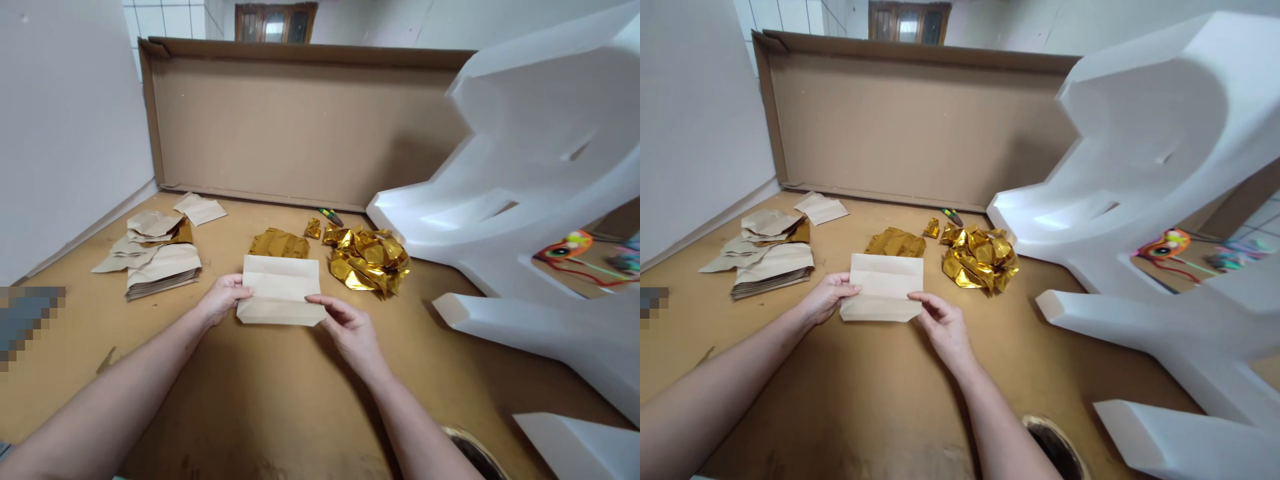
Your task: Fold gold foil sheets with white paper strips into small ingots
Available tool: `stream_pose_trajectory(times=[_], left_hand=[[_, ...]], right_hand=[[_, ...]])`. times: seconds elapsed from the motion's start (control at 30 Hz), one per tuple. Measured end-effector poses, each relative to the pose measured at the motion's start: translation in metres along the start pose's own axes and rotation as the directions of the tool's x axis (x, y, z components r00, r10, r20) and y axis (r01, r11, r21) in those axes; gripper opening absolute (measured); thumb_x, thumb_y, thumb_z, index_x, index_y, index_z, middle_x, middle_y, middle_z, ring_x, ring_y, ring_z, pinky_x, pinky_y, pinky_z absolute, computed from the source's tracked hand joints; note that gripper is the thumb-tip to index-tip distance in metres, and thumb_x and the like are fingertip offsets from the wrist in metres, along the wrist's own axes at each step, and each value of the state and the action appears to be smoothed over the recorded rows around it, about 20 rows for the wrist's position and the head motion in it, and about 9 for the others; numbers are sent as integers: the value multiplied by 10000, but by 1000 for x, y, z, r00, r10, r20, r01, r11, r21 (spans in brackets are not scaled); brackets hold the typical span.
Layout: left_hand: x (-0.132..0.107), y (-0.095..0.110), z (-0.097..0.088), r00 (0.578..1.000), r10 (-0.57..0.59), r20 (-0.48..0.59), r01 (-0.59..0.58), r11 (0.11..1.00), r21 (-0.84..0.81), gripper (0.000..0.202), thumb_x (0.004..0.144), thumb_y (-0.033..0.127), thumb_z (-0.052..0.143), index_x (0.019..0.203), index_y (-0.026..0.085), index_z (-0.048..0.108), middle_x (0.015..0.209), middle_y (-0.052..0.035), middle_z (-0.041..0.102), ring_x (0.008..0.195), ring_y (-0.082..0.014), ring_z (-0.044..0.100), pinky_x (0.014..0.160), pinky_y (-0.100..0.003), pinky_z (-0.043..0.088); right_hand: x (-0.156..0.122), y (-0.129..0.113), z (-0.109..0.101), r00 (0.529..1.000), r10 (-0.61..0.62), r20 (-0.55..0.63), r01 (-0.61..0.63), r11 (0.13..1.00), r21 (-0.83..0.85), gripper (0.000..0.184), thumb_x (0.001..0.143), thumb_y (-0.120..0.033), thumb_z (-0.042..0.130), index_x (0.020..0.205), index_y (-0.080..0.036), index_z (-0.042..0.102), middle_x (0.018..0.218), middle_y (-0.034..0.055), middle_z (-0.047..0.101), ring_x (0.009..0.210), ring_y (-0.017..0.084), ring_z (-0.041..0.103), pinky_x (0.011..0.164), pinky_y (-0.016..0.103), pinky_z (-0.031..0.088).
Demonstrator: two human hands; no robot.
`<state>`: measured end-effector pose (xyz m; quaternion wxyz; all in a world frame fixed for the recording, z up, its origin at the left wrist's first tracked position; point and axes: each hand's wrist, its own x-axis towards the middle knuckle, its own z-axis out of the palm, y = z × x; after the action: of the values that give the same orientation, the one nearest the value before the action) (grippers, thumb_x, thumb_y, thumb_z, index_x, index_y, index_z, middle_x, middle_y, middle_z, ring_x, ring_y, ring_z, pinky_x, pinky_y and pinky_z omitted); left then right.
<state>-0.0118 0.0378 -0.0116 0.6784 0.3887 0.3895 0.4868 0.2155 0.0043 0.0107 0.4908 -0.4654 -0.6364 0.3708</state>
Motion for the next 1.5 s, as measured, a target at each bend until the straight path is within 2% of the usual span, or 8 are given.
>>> stream_pose_trajectory(times=[0.2, 0.43, 0.8, 0.9, 1.03, 1.2, 1.4, 1.5], left_hand=[[2, -2, -1, 1000, 11, 24, -14, 994, 111, 361, 509, 330, 806, 718, 117, 602, 569, -5, 616, 420, -98, 555, 421, -186, 399], [-1, 4, 4, 995, 98, -2, -97, 989, 109, 545, 542, 586, 736, 797, 134, 567, 548, 51, 526, 462, -88, 558, 414, -166, 401], [5, -8, -2, 978, 190, -83, -137, 894, 427, 429, 573, 252, 737, 937, 124, 552, 470, 107, 475, 397, -70, 447, 422, -172, 336], [4, -12, -1, 935, 336, -113, -185, 734, 654, 405, 633, 187, 679, 1017, 141, 557, 563, 72, 524, 497, -103, 518, 507, -207, 414], [-9, -12, 7, 759, 627, 175, -380, 208, 901, 380, 736, 167, 580, 1113, 181, 544, 1070, -76, 602, 1002, -223, 560, 872, -361, 450], [-24, -17, 24, 723, 271, 636, -628, -129, 768, 315, 907, 304, 405, 1131, 147, 560, 1262, -111, 540, 1235, -225, 426, 1049, -370, 320], [-26, -24, 27, 800, -25, 599, -597, -119, 793, 613, 909, 514, 338, 1369, 111, 330, 1453, -150, 283, 1359, -273, 201, 1094, -422, 218], [-27, -21, 27, 801, -76, 594, -599, -91, 795, 647, 910, 543, 301, 1392, 112, 286, 1469, -152, 232, 1369, -274, 154, 1100, -428, 192]], right_hand=[[4, 4, 4, 990, 101, -95, -105, 994, -32, 415, 585, -573, 668, 494, -200, 510, 426, -55, 451, 408, 75, 346, 405, 216, 278], [7, 15, 3, 976, 159, -151, -172, 982, -79, 467, 560, -614, 651, 509, -222, 404, 416, -78, 392, 397, 67, 298, 404, 223, 212], [6, 16, 7, 970, 197, -140, -231, 927, -294, 249, 637, -362, 560, 820, -211, 484, 454, -97, 444, 418, 114, 397, 467, 246, 303], [5, 14, 7, 974, 190, -123, -226, 843, -488, 286, 677, -294, 518, 943, -191, 526, 483, -83, 474, 458, 135, 455, 487, 249, 311], [4, 11, 8, 971, 222, -90, -224, 715, -663, 368, 730, -272, 498, 1083, -170, 518, 547, -55, 523, 517, 151, 509, 507, 248, 327], [3, 10, 10, 964, 254, -75, -217, 598, -772, 422, 776, -242, 481, 1186, -140, 468, 615, -17, 579, 576, 164, 553, 534, 247, 355], [-1, 5, 9, 979, 197, -52, -144, 493, -858, 400, 810, -256, 479, 1203, -180, 477, 671, 27, 638, 662, 208, 618, 569, 273, 403], [-4, 4, 9, 1000, -2, -5, -4, 456, -890, 346, 813, -262, 481, 1143, -181, 542, 868, 103, 666, 821, 252, 619, 699, 346, 457]])
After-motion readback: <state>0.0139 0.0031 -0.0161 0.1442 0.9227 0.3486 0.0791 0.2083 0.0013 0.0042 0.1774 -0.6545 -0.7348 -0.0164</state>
